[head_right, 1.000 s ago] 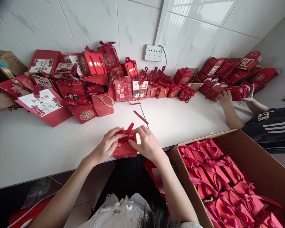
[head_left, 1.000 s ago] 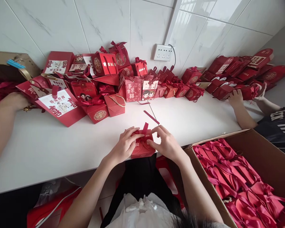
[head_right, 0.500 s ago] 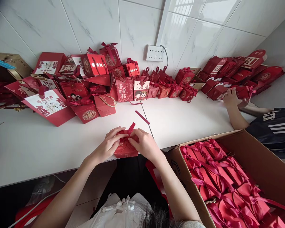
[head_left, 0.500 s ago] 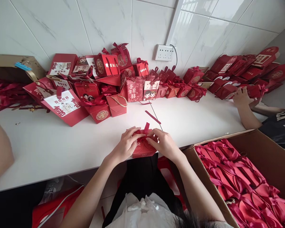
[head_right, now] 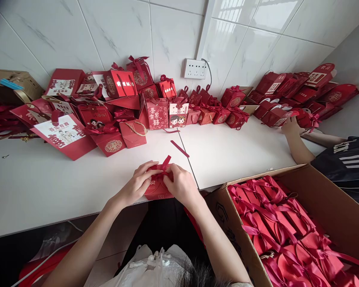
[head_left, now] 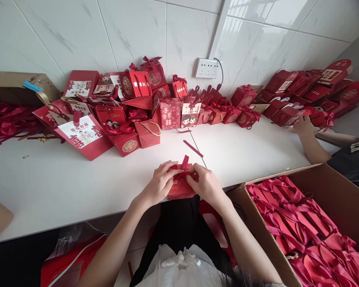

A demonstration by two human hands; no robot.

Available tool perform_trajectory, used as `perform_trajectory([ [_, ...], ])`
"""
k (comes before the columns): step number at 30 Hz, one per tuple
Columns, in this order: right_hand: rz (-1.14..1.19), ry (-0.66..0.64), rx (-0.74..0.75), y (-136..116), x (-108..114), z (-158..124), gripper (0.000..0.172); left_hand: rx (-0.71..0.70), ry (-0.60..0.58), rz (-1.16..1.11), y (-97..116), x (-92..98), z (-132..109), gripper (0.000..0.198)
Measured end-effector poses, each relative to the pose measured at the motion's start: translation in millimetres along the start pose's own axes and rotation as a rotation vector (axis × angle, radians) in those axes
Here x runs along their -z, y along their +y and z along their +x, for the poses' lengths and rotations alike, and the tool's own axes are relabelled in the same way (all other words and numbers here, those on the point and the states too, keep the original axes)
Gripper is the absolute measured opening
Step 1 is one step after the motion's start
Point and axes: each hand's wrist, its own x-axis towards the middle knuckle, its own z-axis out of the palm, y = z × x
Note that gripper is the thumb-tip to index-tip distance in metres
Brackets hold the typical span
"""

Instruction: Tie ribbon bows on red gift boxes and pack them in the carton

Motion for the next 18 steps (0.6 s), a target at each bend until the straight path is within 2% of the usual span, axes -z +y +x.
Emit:
perform_trajectory([
  [3, -0.070, 0.064, -0.182, -8, -11, 2, 0.010, 0.000, 0.003, 0.007, 0, -0.1, 0, 0.044],
  [5, -0.123, 0.084, -0.214, -12, -16, 3, 0.011, 0.001, 0.006, 0.008, 0, 0.2, 0, 0.044],
  [12, -0.176, 0.131, -0.008, -10, -18, 1, 0.019, 0.006, 0.014, 0.005, 0, 1.2, 0, 0.041],
  [15, -0.127, 0.203, 0.047, -6, -18, 0, 0.011, -0.001, 0.020, 0.005, -1, 0.2, 0, 0.041],
  [18, -0.045, 0.191, 0.106, -4, -19, -2, 0.005, -0.007, 0.025, 0.009, -2, -0.8, 0, 0.040],
])
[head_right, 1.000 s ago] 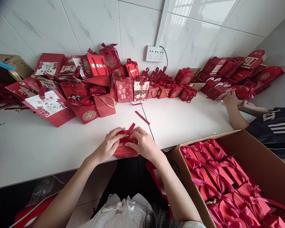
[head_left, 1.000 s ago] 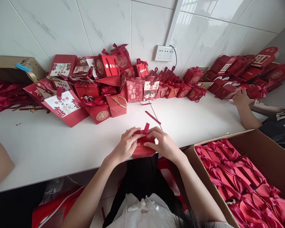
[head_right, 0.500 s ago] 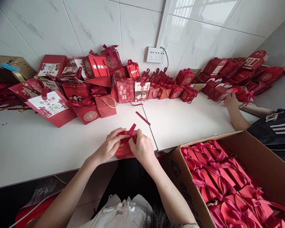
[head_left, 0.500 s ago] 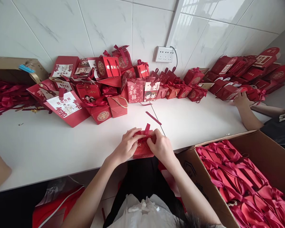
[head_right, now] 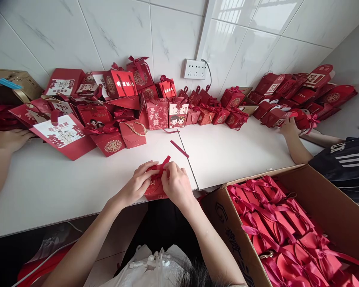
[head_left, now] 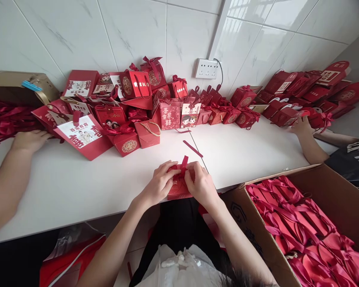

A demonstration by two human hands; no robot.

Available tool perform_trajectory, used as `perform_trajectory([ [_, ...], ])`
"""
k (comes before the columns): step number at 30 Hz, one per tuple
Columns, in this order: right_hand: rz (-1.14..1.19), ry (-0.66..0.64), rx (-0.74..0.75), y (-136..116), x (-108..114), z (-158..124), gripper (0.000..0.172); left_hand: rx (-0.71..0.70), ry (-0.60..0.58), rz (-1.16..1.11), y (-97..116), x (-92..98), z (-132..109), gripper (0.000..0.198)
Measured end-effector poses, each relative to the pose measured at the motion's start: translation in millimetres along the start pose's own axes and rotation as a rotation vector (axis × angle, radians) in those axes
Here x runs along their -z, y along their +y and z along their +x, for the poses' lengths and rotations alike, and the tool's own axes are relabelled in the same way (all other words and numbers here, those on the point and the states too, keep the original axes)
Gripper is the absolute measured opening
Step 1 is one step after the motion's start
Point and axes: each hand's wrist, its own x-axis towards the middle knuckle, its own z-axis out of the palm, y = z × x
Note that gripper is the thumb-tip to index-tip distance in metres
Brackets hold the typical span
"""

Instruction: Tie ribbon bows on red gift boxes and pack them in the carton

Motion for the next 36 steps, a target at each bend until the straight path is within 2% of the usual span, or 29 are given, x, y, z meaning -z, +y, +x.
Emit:
perform_trajectory([
  [7, 0.075, -0.003, -0.005, 2, 5, 0, 0.025, 0.010, -0.010, 0.008, 1, 0.9, -1, 0.040],
  [10, 0.090, -0.027, -0.047, 2, 5, 1, 0.016, 0.012, -0.016, 0.007, 2, 1.6, 0, 0.041],
  [13, 0.061, 0.034, -0.104, 0, 0, -1, 0.009, 0.013, -0.021, -0.004, 3, 2.0, 1, 0.042],
  [15, 0.058, 0.039, -0.118, -3, -3, -2, 0.011, 0.012, -0.023, -0.009, 3, 2.1, 1, 0.042],
  [18, 0.078, -0.002, -0.113, -9, -1, -4, 0.022, 0.008, -0.019, -0.007, 2, 2.2, 0, 0.041],
  [23, 0.207, -0.134, -0.098, -11, 19, -6, 0.024, 0.002, -0.012, -0.009, 2, 2.5, 0, 0.040],
  [27, 0.105, -0.075, -0.120, -3, 25, -4, 0.019, 0.009, -0.023, -0.011, 2, 2.6, 1, 0.042],
  [31, 0.066, -0.047, -0.145, 4, 12, -1, 0.004, 0.011, -0.024, -0.006, 4, 3.0, 1, 0.044],
  [34, 0.085, 0.006, -0.199, 1, 3, -2, 0.009, 0.018, -0.027, 0.000, 4, 3.4, 1, 0.045],
  [36, 0.090, -0.005, -0.208, -1, 5, -5, 0.011, 0.018, -0.035, -0.005, 3, 3.4, 1, 0.045],
])
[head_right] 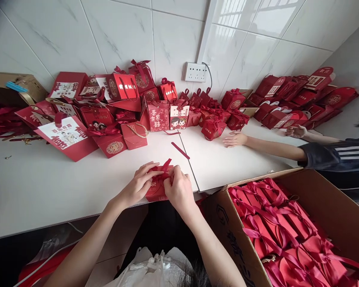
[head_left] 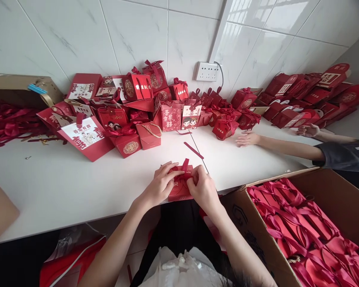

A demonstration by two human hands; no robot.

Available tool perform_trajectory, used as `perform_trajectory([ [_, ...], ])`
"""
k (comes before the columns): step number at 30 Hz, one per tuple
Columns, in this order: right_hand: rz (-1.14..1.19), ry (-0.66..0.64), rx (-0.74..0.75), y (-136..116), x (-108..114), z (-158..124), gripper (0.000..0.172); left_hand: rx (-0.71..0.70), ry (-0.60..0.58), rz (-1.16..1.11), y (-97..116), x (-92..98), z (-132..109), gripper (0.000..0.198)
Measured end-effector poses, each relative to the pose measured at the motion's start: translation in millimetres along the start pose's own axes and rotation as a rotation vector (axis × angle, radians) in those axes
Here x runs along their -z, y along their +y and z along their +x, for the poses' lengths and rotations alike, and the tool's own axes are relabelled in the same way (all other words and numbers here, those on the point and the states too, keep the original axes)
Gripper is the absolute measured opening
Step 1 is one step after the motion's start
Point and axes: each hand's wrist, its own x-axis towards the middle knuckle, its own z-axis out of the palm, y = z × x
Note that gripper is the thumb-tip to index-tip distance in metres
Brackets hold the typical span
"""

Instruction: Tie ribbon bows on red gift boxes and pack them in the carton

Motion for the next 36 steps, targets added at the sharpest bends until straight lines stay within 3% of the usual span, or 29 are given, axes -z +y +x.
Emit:
perform_trajectory([
  [3, 0.087, -0.114, 0.020, -2, 13, -2, 0.010, -0.012, 0.045, -0.045, -1, -0.8, 0, 0.043],
  [6, 0.154, -0.162, -0.038, 0, 26, 0, 0.025, 0.003, 0.243, -0.117, 0, -2.3, -4, 0.037],
  [8, 0.125, -0.142, -0.111, 2, 28, 4, 0.039, 0.107, 0.420, -0.148, 2, -3.0, -9, 0.029],
  [10, 0.089, -0.144, -0.145, 3, 23, 7, 0.046, 0.283, 0.480, -0.163, 4, -2.9, -13, 0.021],
  [12, 0.085, -0.172, -0.133, 4, 16, 9, 0.045, 0.447, 0.402, -0.190, 8, -2.1, -17, 0.028],
  [15, 0.142, -0.198, -0.117, 5, 9, 9, 0.038, 0.535, 0.267, -0.282, 12, -1.2, -18, 0.039],
  [24, 0.464, -0.187, -0.134, 30, 2, 1, 0.040, 0.434, 0.204, -0.603, 6, -12.2, -13, 0.038],
  [31, 0.673, -0.229, -0.203, 47, -5, 2, 0.042, 0.402, 0.211, -0.667, -3, -18.6, -13, 0.037],
  [36, 0.982, -0.259, -0.271, 58, -15, 0, 0.043, 0.411, 0.246, -0.715, -6, -22.1, -13, 0.036],
])
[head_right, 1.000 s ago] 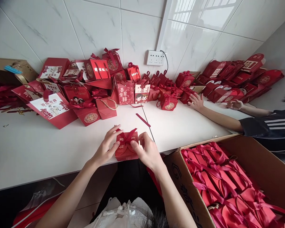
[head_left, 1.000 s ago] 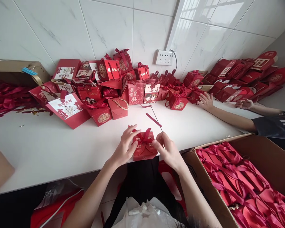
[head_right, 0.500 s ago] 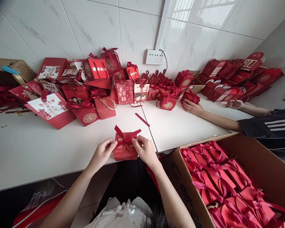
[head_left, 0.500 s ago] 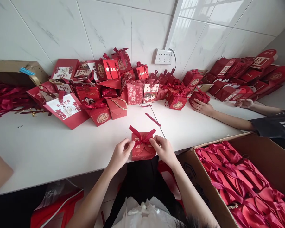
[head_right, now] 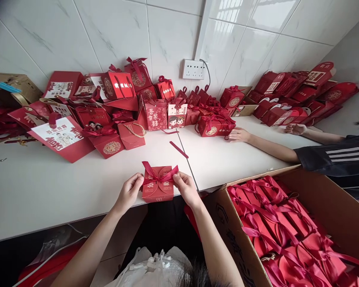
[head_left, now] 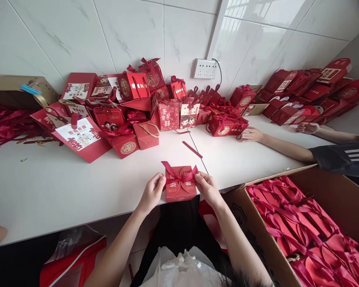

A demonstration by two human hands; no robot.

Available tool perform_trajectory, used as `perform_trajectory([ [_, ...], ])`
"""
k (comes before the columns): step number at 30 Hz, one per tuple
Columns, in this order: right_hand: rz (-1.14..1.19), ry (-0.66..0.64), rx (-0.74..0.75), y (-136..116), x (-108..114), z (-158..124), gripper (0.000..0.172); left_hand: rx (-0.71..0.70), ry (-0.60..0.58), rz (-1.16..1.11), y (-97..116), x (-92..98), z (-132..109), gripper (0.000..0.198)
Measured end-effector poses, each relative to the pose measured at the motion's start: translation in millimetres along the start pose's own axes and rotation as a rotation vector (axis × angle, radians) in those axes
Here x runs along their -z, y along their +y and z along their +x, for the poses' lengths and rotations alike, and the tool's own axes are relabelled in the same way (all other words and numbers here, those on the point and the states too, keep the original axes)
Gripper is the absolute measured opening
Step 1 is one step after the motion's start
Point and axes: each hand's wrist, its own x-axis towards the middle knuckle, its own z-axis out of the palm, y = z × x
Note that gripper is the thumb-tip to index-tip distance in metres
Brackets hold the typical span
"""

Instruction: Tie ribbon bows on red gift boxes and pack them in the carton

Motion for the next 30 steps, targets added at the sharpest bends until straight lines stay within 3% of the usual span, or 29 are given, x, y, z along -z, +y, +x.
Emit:
perform_trajectory([
  [2, 0.015, -0.032, -0.002, 3, 4, 1, 0.044, 0.011, -0.013, -0.006, -2, 2.8, 2, 0.037],
  [6, -0.195, -0.079, 0.024, -2, 18, 4, 0.045, 0.036, -0.072, 0.001, -1, 9.6, 2, 0.036],
  [7, -0.208, -0.057, 0.029, -4, 21, 6, 0.044, 0.030, -0.036, 0.030, 1, 9.3, 1, 0.033],
  [9, -0.173, 0.003, 0.021, -8, 23, 9, 0.040, -0.065, 0.161, 0.163, 6, 4.1, -3, 0.027],
  [11, -0.133, 0.031, -0.001, -12, 21, 14, 0.036, -0.286, 0.348, 0.379, 14, -6.0, -7, 0.022],
  [12, -0.126, 0.030, -0.002, -15, 19, 16, 0.035, -0.408, 0.374, 0.492, 18, -11.9, -9, 0.018],
  [15, -0.167, 0.013, 0.042, -26, 11, 25, 0.035, -0.603, 0.257, 0.744, 27, -26.5, -8, 0.009],
  [18, -0.275, 0.031, 0.128, -37, 4, 36, 0.037, -0.569, 0.213, 0.811, 28, -30.7, -2, 0.008],
  [21, -0.392, 0.040, 0.165, -41, -2, 52, 0.035, -0.543, 0.150, 0.756, 23, -26.5, 2, 0.006],
  [26, -0.536, -0.036, -0.101, -31, 2, 71, 0.031, -0.516, 0.029, 0.594, 21, -14.9, 7, 0.011],
  [28, -0.580, 0.021, -0.124, -28, 8, 64, 0.034, -0.479, -0.001, 0.499, 22, -10.7, 8, 0.022],
  [30, -0.612, 0.158, -0.024, -27, 13, 48, 0.045, -0.430, 0.011, 0.357, 20, -7.1, 8, 0.030],
])
